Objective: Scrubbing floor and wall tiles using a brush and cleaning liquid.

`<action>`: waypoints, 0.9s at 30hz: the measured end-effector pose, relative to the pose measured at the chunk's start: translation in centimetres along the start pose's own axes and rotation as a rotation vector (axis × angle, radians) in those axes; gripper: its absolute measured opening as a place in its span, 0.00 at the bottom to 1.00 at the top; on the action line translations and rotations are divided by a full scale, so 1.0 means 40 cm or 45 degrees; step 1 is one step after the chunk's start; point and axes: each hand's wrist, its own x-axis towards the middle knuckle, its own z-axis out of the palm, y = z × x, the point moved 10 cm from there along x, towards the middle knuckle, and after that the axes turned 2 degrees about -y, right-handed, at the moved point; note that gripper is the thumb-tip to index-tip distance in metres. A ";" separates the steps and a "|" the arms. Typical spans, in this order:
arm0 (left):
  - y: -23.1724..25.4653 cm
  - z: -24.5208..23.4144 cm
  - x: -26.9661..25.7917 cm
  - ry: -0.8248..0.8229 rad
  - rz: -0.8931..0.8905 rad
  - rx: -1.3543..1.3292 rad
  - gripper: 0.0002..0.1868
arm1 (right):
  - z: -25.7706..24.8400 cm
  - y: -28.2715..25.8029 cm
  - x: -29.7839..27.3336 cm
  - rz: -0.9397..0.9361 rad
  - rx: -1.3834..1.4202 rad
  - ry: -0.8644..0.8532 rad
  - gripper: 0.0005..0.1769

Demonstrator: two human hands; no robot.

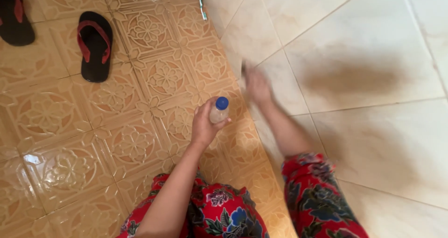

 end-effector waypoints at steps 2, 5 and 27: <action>-0.009 0.006 0.004 0.005 0.009 0.009 0.41 | 0.010 -0.063 -0.094 -0.070 0.066 -0.123 0.28; -0.017 0.013 0.000 -0.005 0.007 0.027 0.42 | -0.030 -0.066 -0.064 -0.093 0.026 -0.103 0.28; -0.039 0.016 -0.006 -0.017 -0.056 0.019 0.42 | -0.174 -0.055 0.057 -0.082 -0.050 -0.515 0.30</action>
